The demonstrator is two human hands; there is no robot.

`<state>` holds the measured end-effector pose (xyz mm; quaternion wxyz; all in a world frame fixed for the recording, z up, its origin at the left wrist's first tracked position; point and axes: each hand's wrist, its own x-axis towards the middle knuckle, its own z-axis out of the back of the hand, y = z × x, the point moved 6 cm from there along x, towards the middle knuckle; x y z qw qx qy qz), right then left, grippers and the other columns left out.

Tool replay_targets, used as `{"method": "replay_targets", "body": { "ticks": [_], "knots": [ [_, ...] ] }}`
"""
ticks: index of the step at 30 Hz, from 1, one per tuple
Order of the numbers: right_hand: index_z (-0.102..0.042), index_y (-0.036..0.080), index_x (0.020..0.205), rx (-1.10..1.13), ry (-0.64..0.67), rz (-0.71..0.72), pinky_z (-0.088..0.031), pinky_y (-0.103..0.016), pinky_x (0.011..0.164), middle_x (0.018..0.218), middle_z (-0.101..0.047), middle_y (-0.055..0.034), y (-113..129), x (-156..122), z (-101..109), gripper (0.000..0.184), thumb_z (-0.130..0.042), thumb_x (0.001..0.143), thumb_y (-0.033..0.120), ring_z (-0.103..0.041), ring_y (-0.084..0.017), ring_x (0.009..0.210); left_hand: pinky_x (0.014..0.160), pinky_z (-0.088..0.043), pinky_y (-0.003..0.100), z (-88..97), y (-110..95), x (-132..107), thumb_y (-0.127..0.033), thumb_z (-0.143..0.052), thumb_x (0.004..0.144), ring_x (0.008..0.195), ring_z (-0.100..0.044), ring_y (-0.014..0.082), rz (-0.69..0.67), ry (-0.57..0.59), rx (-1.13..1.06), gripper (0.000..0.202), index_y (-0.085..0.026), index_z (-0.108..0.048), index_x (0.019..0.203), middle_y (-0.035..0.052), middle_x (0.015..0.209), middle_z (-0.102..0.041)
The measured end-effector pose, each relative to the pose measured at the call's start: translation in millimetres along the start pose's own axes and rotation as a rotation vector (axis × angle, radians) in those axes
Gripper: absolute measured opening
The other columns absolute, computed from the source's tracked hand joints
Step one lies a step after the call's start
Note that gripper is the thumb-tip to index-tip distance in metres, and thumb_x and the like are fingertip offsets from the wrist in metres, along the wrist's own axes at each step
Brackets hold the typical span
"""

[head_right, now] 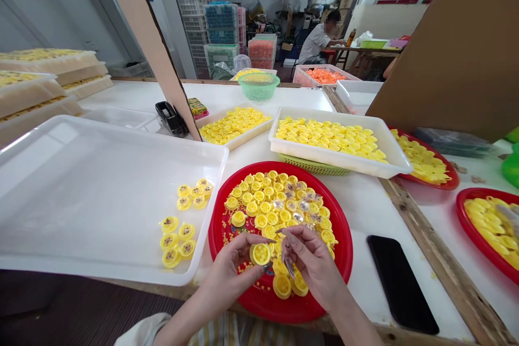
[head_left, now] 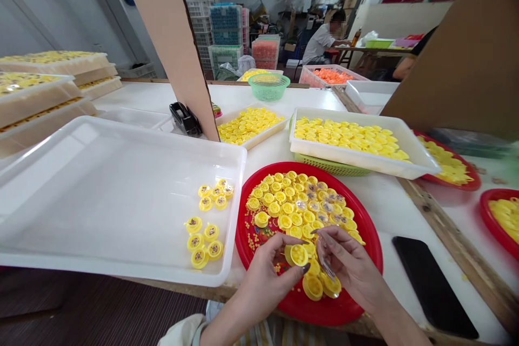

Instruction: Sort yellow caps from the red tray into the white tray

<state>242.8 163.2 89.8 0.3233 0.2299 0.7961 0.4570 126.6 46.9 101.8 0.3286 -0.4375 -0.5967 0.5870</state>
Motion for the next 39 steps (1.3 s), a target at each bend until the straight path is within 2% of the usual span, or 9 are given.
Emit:
{"method": "replay_targets", "body": {
  "ticks": [7, 11, 13, 17, 26, 30, 33, 36, 39],
  "knots": [
    [-0.064, 0.021, 0.080, 0.034, -0.024, -0.012, -0.046, -0.018, 0.052, 0.074, -0.063, 0.0016, 6, -5, -9, 0.032, -0.085, 0.067, 0.042, -0.055, -0.008, 0.058, 0.079, -0.050, 0.028, -5.2, 8, 3, -0.019, -0.066, 0.078, 0.086, -0.063, 0.0185, 0.000, -0.002, 0.031, 0.029, -0.017, -0.063, 0.107, 0.0056, 0.096, -0.069],
    [-0.061, 0.020, 0.079, 0.027, -0.134, -0.047, -0.033, -0.011, 0.040, 0.056, -0.052, 0.0076, 2, -6, -2, 0.038, -0.088, 0.062, 0.039, -0.039, -0.001, 0.043, 0.079, -0.051, 0.029, -0.1, 14, 5, -0.021, -0.066, 0.079, 0.086, -0.063, 0.0184, -0.009, -0.042, 0.072, 0.030, -0.017, -0.063, 0.108, 0.0058, 0.098, -0.069],
    [-0.058, 0.020, 0.080, 0.055, -0.104, -0.082, -0.031, -0.011, 0.037, 0.052, -0.051, 0.0083, -3, -7, -2, 0.038, -0.087, 0.064, 0.040, -0.039, -0.001, 0.040, 0.079, -0.050, 0.029, 1.0, 15, 5, -0.021, -0.065, 0.079, 0.085, -0.063, 0.0182, -0.008, -0.045, 0.080, 0.029, -0.017, -0.063, 0.108, 0.0058, 0.098, -0.070],
    [-0.054, 0.021, 0.081, 0.103, 0.022, -0.164, -0.043, -0.017, 0.042, 0.058, -0.061, 0.0047, -12, -9, -7, 0.037, -0.084, 0.069, 0.040, -0.053, -0.008, 0.044, 0.078, -0.049, 0.028, -1.4, 12, 5, -0.020, -0.063, 0.081, 0.085, -0.063, 0.0176, 0.014, -0.011, 0.044, 0.028, -0.017, -0.061, 0.109, 0.0059, 0.097, -0.069],
    [-0.060, 0.019, 0.086, 0.197, 0.134, -0.211, -0.045, -0.013, 0.047, 0.063, -0.061, 0.0048, -21, -9, -17, 0.024, -0.078, 0.077, 0.033, -0.054, -0.004, 0.047, 0.085, -0.049, 0.028, -2.3, 3, 2, -0.033, -0.061, 0.088, 0.092, -0.063, 0.0177, -0.019, 0.127, -0.096, 0.023, -0.017, -0.061, 0.104, 0.0053, 0.098, -0.067],
    [-0.061, 0.019, 0.086, 0.252, 0.135, -0.231, -0.044, -0.013, 0.045, 0.059, -0.060, 0.0046, -26, -16, -32, 0.024, -0.077, 0.079, 0.035, -0.055, -0.005, 0.046, 0.107, -0.039, 0.032, -0.3, 2, -3, -0.046, -0.041, 0.098, 0.119, -0.054, 0.0197, -0.075, 0.046, 0.000, 0.039, -0.020, -0.058, 0.123, 0.0081, 0.124, -0.061],
    [-0.059, 0.020, 0.088, 0.255, 0.155, -0.234, -0.046, -0.015, 0.044, 0.061, -0.062, 0.0039, -26, -21, -44, 0.028, -0.077, 0.078, 0.040, -0.057, -0.007, 0.046, 0.112, -0.035, 0.034, -3.0, 12, -6, -0.058, -0.033, 0.096, 0.129, -0.048, 0.0220, 0.020, -0.043, -0.044, 0.056, -0.018, -0.051, 0.131, 0.0111, 0.135, -0.056],
    [-0.055, 0.021, 0.092, 0.151, 0.202, -0.196, -0.049, -0.019, 0.043, 0.062, -0.064, 0.0031, -21, -24, -48, 0.031, -0.073, 0.080, 0.044, -0.059, -0.010, 0.047, 0.113, -0.034, 0.035, -2.0, 22, -6, -0.068, -0.039, 0.089, 0.132, -0.046, 0.0257, 0.115, -0.178, -0.074, 0.069, -0.015, -0.052, 0.131, 0.0136, 0.137, -0.055],
    [-0.049, 0.023, 0.091, -0.032, 0.220, -0.128, -0.051, -0.023, 0.047, 0.063, -0.065, 0.0026, -12, -24, -46, 0.032, -0.067, 0.085, 0.049, -0.061, -0.013, 0.049, 0.104, -0.041, 0.033, -2.3, 20, -3, -0.066, -0.040, 0.090, 0.117, -0.056, 0.0248, 0.086, -0.199, -0.042, 0.061, -0.017, -0.058, 0.122, 0.0112, 0.124, -0.063]
  ]
}}
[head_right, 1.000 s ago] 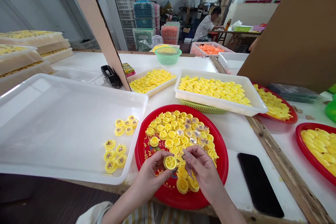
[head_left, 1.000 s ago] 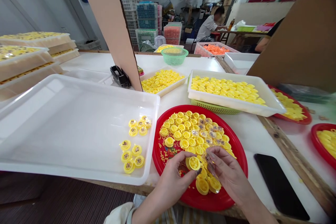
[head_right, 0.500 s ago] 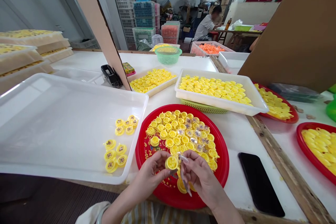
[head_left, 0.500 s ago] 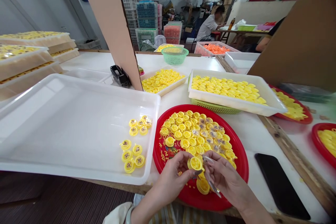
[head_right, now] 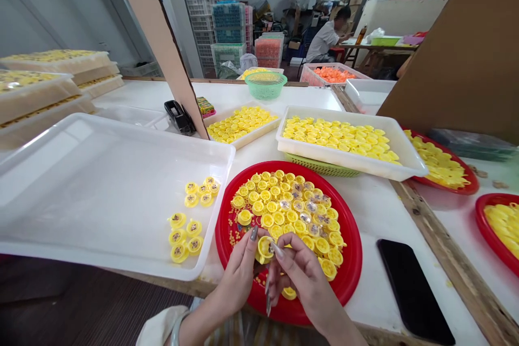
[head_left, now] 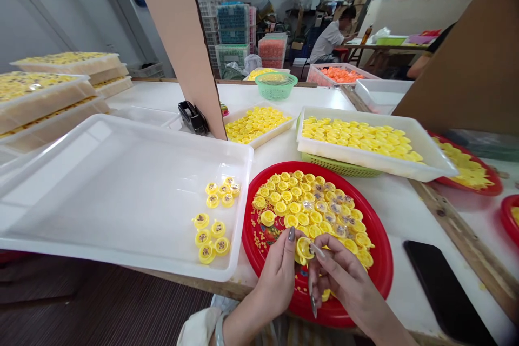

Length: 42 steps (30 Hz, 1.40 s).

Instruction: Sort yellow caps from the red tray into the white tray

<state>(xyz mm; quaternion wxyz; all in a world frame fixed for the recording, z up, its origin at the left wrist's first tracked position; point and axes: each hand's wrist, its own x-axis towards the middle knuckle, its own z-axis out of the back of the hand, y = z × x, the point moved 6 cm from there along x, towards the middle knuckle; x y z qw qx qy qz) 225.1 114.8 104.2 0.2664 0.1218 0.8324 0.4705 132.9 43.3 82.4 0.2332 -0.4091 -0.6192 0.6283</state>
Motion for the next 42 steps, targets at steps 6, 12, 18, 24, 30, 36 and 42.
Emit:
{"method": "replay_targets", "body": {
  "ticks": [6, 12, 18, 24, 30, 36, 42],
  "knots": [
    [-0.041, 0.025, 0.088, -0.322, 0.011, 0.000, -0.045, -0.022, 0.043, 0.056, -0.060, 0.0060, 11, -2, 5, 0.036, -0.055, 0.089, 0.058, -0.055, -0.011, 0.043, 0.074, -0.046, 0.028, -2.0, -13, 2, -0.062, -0.035, 0.094, 0.078, -0.055, 0.0176, -0.071, 0.114, 0.114, 0.053, -0.018, -0.064, 0.098, 0.0025, 0.080, -0.064],
    [-0.044, 0.025, 0.088, -0.518, 0.078, 0.074, -0.043, -0.023, 0.050, 0.060, -0.054, 0.0061, 15, 0, 5, 0.032, -0.046, 0.094, 0.057, -0.053, -0.011, 0.050, 0.064, -0.043, 0.026, -2.8, -6, 7, -0.069, -0.041, 0.087, 0.071, -0.049, 0.0152, 0.063, 0.154, 0.007, 0.053, -0.019, -0.059, 0.085, -0.0004, 0.076, -0.055],
    [-0.050, 0.026, 0.091, -0.776, -0.014, 0.255, -0.046, -0.026, 0.061, 0.076, -0.054, 0.0012, 21, -2, 11, 0.026, -0.043, 0.097, 0.050, -0.052, -0.013, 0.064, 0.066, -0.042, 0.026, 0.2, -11, 10, -0.061, -0.041, 0.091, 0.072, -0.052, 0.0163, -0.017, 0.127, 0.087, 0.046, -0.020, -0.059, 0.081, 0.0008, 0.076, -0.060],
    [-0.045, 0.026, 0.089, -0.852, 0.032, 0.289, -0.045, -0.027, 0.061, 0.081, -0.054, -0.0002, 20, 1, 10, 0.021, -0.040, 0.099, 0.044, -0.053, -0.015, 0.069, 0.072, -0.043, 0.027, 1.3, -11, 8, -0.059, -0.038, 0.094, 0.076, -0.054, 0.0178, -0.021, 0.152, 0.146, 0.047, -0.019, -0.062, 0.089, 0.0006, 0.075, -0.061],
    [-0.045, 0.026, 0.088, -0.752, -0.093, 0.372, -0.045, -0.026, 0.063, 0.079, -0.051, 0.0005, 17, -4, 3, 0.023, -0.045, 0.096, 0.047, -0.051, -0.014, 0.068, 0.072, -0.043, 0.026, -5.1, -39, -5, -0.052, -0.037, 0.097, 0.078, -0.058, 0.0174, -0.124, 0.267, 0.252, 0.042, -0.019, -0.060, 0.090, 0.0023, 0.082, -0.065],
    [-0.036, 0.030, 0.103, -0.248, -0.167, 0.213, -0.039, -0.022, 0.053, 0.075, -0.056, 0.0039, 1, -10, -5, 0.034, -0.056, 0.090, 0.055, -0.047, -0.011, 0.057, 0.092, -0.043, 0.032, -3.0, -48, -21, -0.043, -0.041, 0.098, 0.104, -0.059, 0.0229, -0.177, 0.350, 0.329, 0.040, -0.020, -0.043, 0.131, 0.0102, 0.115, -0.064],
    [-0.030, 0.034, 0.101, -0.064, -0.236, 0.258, -0.047, -0.026, 0.063, 0.091, -0.066, 0.0002, -11, -15, -23, 0.043, -0.065, 0.084, 0.054, -0.063, -0.017, 0.075, 0.105, -0.037, 0.035, -3.5, -25, -33, -0.045, -0.035, 0.099, 0.119, -0.052, 0.0228, -0.136, 0.298, 0.254, 0.044, -0.023, -0.035, 0.137, 0.0120, 0.128, -0.054]
  ]
}}
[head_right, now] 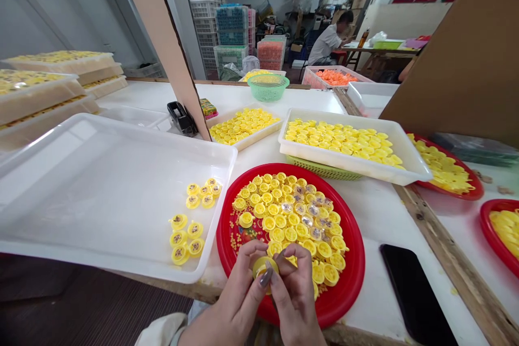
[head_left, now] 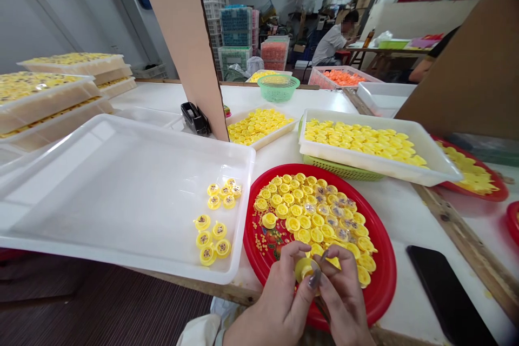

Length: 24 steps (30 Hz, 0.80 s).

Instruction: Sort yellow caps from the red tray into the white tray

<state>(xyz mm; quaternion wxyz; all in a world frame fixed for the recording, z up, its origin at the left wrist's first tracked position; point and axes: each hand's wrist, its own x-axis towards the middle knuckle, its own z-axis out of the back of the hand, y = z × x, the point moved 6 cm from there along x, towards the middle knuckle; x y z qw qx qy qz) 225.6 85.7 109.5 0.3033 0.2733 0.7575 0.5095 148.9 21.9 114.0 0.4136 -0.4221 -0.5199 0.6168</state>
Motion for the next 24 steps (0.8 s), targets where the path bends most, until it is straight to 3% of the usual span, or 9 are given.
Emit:
{"method": "replay_targets", "body": {
  "ticks": [3, 5, 7, 10, 12, 14, 16, 19, 24],
  "knots": [
    [-0.030, 0.036, 0.118, -0.102, 0.036, 0.070, -0.050, -0.029, 0.066, 0.087, -0.065, -0.0003, -1, -4, -3, 0.039, -0.052, 0.091, 0.055, -0.064, -0.018, 0.074, 0.102, -0.041, 0.035, 6.9, 0, -8, -0.050, -0.036, 0.098, 0.115, -0.055, 0.0234, -0.014, -0.095, -0.047, 0.047, -0.022, -0.036, 0.136, 0.0129, 0.127, -0.055],
    [-0.030, 0.034, 0.131, -0.318, 0.104, 0.199, -0.050, -0.030, 0.067, 0.081, -0.063, 0.0005, 8, 1, 7, 0.043, -0.045, 0.096, 0.051, -0.063, -0.018, 0.071, 0.096, -0.045, 0.035, 34.1, -6, -16, -0.052, -0.037, 0.097, 0.108, -0.058, 0.0236, -0.025, -0.186, 0.055, 0.047, -0.021, -0.039, 0.132, 0.0125, 0.122, -0.058],
    [-0.038, 0.032, 0.132, -0.660, 0.105, 0.431, -0.050, -0.030, 0.071, 0.079, -0.061, 0.0008, 26, 13, 29, 0.039, -0.050, 0.096, 0.042, -0.061, -0.017, 0.073, 0.088, -0.048, 0.034, 83.5, -12, -26, -0.052, -0.041, 0.095, 0.099, -0.060, 0.0231, 0.025, -0.298, 0.248, 0.043, -0.023, -0.044, 0.127, 0.0103, 0.115, -0.062],
    [-0.055, 0.025, 0.116, -1.221, -0.045, 0.783, -0.048, -0.036, 0.081, 0.090, -0.066, -0.0041, 52, 35, 74, 0.025, -0.055, 0.092, 0.031, -0.061, -0.022, 0.088, 0.081, -0.049, 0.035, 183.1, -10, -42, -0.058, -0.046, 0.089, 0.088, -0.062, 0.0238, 0.212, -0.525, 0.552, 0.046, -0.025, -0.051, 0.121, 0.0057, 0.102, -0.066],
    [-0.060, 0.019, 0.111, -1.482, -0.080, 0.875, -0.047, -0.042, 0.084, 0.099, -0.067, -0.0089, 57, 50, 96, 0.024, -0.051, 0.093, 0.032, -0.059, -0.027, 0.095, 0.082, -0.049, 0.038, 235.4, 2, -45, -0.057, -0.037, 0.089, 0.084, -0.063, 0.0245, 0.319, -0.551, 0.692, 0.047, -0.024, -0.053, 0.119, 0.0072, 0.106, -0.068],
    [-0.063, 0.015, 0.109, -1.640, -0.080, 0.909, -0.047, -0.044, 0.084, 0.103, -0.068, -0.0119, 55, 61, 106, 0.028, -0.049, 0.093, 0.034, -0.058, -0.029, 0.096, 0.086, -0.048, 0.041, 264.7, 22, -43, -0.048, -0.031, 0.090, 0.089, -0.066, 0.0271, 0.454, -0.482, 0.813, 0.043, -0.021, -0.053, 0.114, 0.0109, 0.108, -0.068],
    [-0.065, 0.013, 0.109, -1.730, -0.080, 0.943, -0.047, -0.045, 0.084, 0.107, -0.068, -0.0133, 49, 65, 105, 0.031, -0.049, 0.092, 0.033, -0.058, -0.030, 0.099, 0.090, -0.046, 0.042, 270.6, 41, -36, -0.039, -0.027, 0.090, 0.099, -0.066, 0.0293, 0.532, -0.376, 0.888, 0.036, -0.017, -0.049, 0.110, 0.0153, 0.107, -0.068],
    [-0.067, 0.013, 0.113, -1.828, -0.079, 0.984, -0.046, -0.047, 0.086, 0.120, -0.067, -0.0118, 40, 67, 93, 0.032, -0.048, 0.091, 0.028, -0.055, -0.033, 0.110, 0.089, -0.046, 0.043, 252.7, 57, -20, -0.030, -0.023, 0.093, 0.100, -0.066, 0.0288, 0.524, -0.196, 0.955, 0.028, -0.018, -0.046, 0.102, 0.0166, 0.102, -0.068],
    [-0.070, 0.015, 0.106, -1.849, 0.013, 1.044, -0.047, -0.049, 0.091, 0.119, -0.070, -0.0060, 32, 73, 89, 0.030, -0.044, 0.093, 0.021, -0.052, -0.034, 0.120, 0.088, -0.047, 0.041, 230.7, 56, -8, -0.025, -0.024, 0.095, 0.096, -0.063, 0.0262, 0.414, -0.090, 1.084, 0.031, -0.019, -0.054, 0.098, 0.0115, 0.096, -0.065]
  ]
}}
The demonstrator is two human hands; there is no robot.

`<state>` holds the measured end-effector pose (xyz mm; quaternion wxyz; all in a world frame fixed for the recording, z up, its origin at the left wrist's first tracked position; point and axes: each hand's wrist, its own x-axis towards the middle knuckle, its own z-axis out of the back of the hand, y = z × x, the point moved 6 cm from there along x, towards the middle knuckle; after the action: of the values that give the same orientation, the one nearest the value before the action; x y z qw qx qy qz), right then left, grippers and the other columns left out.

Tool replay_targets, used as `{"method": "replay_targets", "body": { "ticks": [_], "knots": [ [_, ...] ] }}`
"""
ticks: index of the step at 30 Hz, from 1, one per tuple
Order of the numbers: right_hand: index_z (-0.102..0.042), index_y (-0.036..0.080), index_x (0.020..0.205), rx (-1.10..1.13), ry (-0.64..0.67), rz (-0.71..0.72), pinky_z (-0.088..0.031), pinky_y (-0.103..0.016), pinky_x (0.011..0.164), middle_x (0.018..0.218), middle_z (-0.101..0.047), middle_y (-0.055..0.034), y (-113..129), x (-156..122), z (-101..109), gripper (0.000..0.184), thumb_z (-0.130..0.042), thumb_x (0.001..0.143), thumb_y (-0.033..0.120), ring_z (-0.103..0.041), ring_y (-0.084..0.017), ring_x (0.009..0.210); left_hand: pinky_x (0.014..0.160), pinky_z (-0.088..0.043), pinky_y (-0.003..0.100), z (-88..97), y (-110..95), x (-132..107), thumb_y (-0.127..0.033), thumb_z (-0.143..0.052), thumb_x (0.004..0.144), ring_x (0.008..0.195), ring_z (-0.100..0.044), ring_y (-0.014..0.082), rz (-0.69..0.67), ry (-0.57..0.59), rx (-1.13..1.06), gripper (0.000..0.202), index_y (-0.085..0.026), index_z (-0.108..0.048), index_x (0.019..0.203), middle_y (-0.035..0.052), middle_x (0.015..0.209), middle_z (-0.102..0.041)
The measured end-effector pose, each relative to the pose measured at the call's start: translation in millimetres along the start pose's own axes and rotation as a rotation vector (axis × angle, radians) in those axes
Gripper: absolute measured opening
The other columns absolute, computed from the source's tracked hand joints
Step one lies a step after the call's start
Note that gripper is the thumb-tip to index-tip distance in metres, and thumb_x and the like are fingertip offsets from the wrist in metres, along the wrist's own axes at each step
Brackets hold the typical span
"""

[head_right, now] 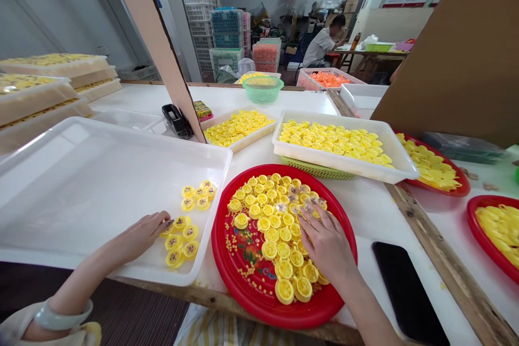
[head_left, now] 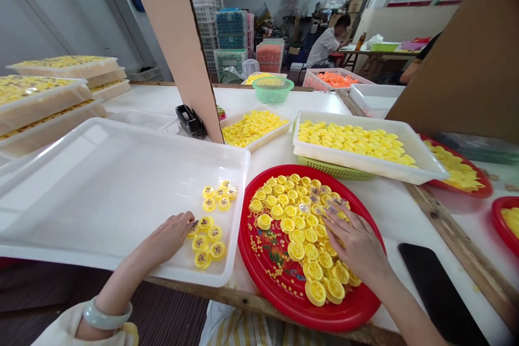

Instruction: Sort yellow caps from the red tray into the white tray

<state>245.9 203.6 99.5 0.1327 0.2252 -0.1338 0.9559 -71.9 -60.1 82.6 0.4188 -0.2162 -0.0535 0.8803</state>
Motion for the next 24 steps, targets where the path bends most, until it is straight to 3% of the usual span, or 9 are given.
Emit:
{"method": "replay_targets", "body": {
  "ticks": [2, 4, 6, 8, 10, 13, 16, 18, 24],
  "knots": [
    [-0.071, 0.015, 0.104, 0.033, -0.032, 0.015, -0.048, -0.050, 0.091, 0.114, -0.072, -0.0052, -4, -2, -2, 0.030, -0.044, 0.095, 0.022, -0.054, -0.034, 0.119, 0.088, -0.047, 0.044, 10.6, -6, -7, -0.028, -0.033, 0.094, 0.097, -0.062, 0.0292, 0.029, -0.108, 0.098, 0.028, -0.017, -0.057, 0.102, 0.0135, 0.099, -0.061],
    [-0.071, 0.015, 0.104, 0.075, -0.059, 0.018, -0.048, -0.050, 0.093, 0.110, -0.073, -0.0056, -9, -6, -4, 0.029, -0.044, 0.096, 0.023, -0.057, -0.033, 0.117, 0.086, -0.048, 0.047, 27.2, -22, -21, -0.030, -0.041, 0.092, 0.097, -0.061, 0.0323, 0.078, -0.315, 0.146, 0.027, -0.015, -0.058, 0.106, 0.0158, 0.103, -0.059],
    [-0.069, 0.013, 0.107, 0.117, -0.067, 0.017, -0.049, -0.050, 0.095, 0.110, -0.073, -0.0079, -11, -9, -8, 0.030, -0.042, 0.097, 0.023, -0.061, -0.031, 0.114, 0.084, -0.051, 0.045, 37.0, -56, -37, -0.031, -0.043, 0.094, 0.095, -0.062, 0.0303, 0.023, -0.540, 0.034, 0.027, -0.016, -0.057, 0.110, 0.0145, 0.105, -0.060],
    [-0.067, 0.011, 0.114, 0.154, -0.072, 0.002, -0.051, -0.049, 0.094, 0.114, -0.071, -0.0112, -13, -11, -12, 0.033, -0.040, 0.098, 0.024, -0.064, -0.029, 0.111, 0.082, -0.054, 0.037, 27.0, -102, -45, -0.031, -0.039, 0.097, 0.091, -0.064, 0.0232, -0.131, -0.611, -0.226, 0.025, -0.020, -0.054, 0.114, 0.0095, 0.103, -0.062],
    [-0.065, 0.012, 0.118, 0.186, -0.087, -0.026, -0.054, -0.049, 0.091, 0.114, -0.071, -0.0125, -16, -12, -14, 0.035, -0.039, 0.099, 0.025, -0.067, -0.029, 0.106, 0.083, -0.055, 0.034, 0.9, -148, -40, -0.027, -0.040, 0.098, 0.095, -0.065, 0.0211, -0.238, -0.555, -0.316, 0.024, -0.021, -0.053, 0.117, 0.0082, 0.105, -0.063],
    [-0.070, 0.017, 0.111, 0.233, -0.124, -0.045, -0.057, -0.047, 0.089, 0.106, -0.074, -0.0094, -20, -13, -13, 0.033, -0.040, 0.098, 0.023, -0.070, -0.027, 0.098, 0.083, -0.056, 0.041, -35.0, -191, -20, -0.017, -0.045, 0.093, 0.108, -0.062, 0.0286, -0.190, -0.549, -0.144, 0.038, -0.014, -0.045, 0.131, 0.0174, 0.125, -0.057],
    [-0.072, 0.019, 0.103, 0.249, -0.146, -0.045, -0.057, -0.045, 0.090, 0.099, -0.076, -0.0066, -21, -12, -9, 0.029, -0.043, 0.097, 0.020, -0.071, -0.025, 0.095, 0.086, -0.054, 0.048, -44.4, -203, -8, -0.014, -0.047, 0.092, 0.116, -0.057, 0.0349, -0.100, -0.567, -0.016, 0.041, -0.012, -0.045, 0.132, 0.0216, 0.133, -0.051],
    [-0.071, 0.020, 0.100, 0.249, -0.152, -0.060, -0.057, -0.046, 0.091, 0.097, -0.076, -0.0055, -21, -12, -4, 0.027, -0.045, 0.097, 0.020, -0.071, -0.024, 0.095, 0.091, -0.052, 0.049, -42.2, -206, -8, -0.014, -0.045, 0.093, 0.117, -0.055, 0.0335, -0.144, -0.518, -0.038, 0.034, -0.014, -0.050, 0.126, 0.0186, 0.131, -0.051],
    [-0.062, 0.018, 0.099, 0.306, -0.246, -0.158, -0.056, -0.044, 0.091, 0.107, -0.072, -0.0106, -22, -13, 15, 0.011, -0.052, 0.093, 0.020, -0.069, -0.025, 0.100, 0.095, -0.050, 0.045, -62.5, -216, -19, -0.014, -0.061, 0.084, 0.111, -0.056, 0.0275, -0.339, -0.176, -0.243, 0.026, -0.018, -0.056, 0.109, 0.0103, 0.115, -0.057]
  ]
}}
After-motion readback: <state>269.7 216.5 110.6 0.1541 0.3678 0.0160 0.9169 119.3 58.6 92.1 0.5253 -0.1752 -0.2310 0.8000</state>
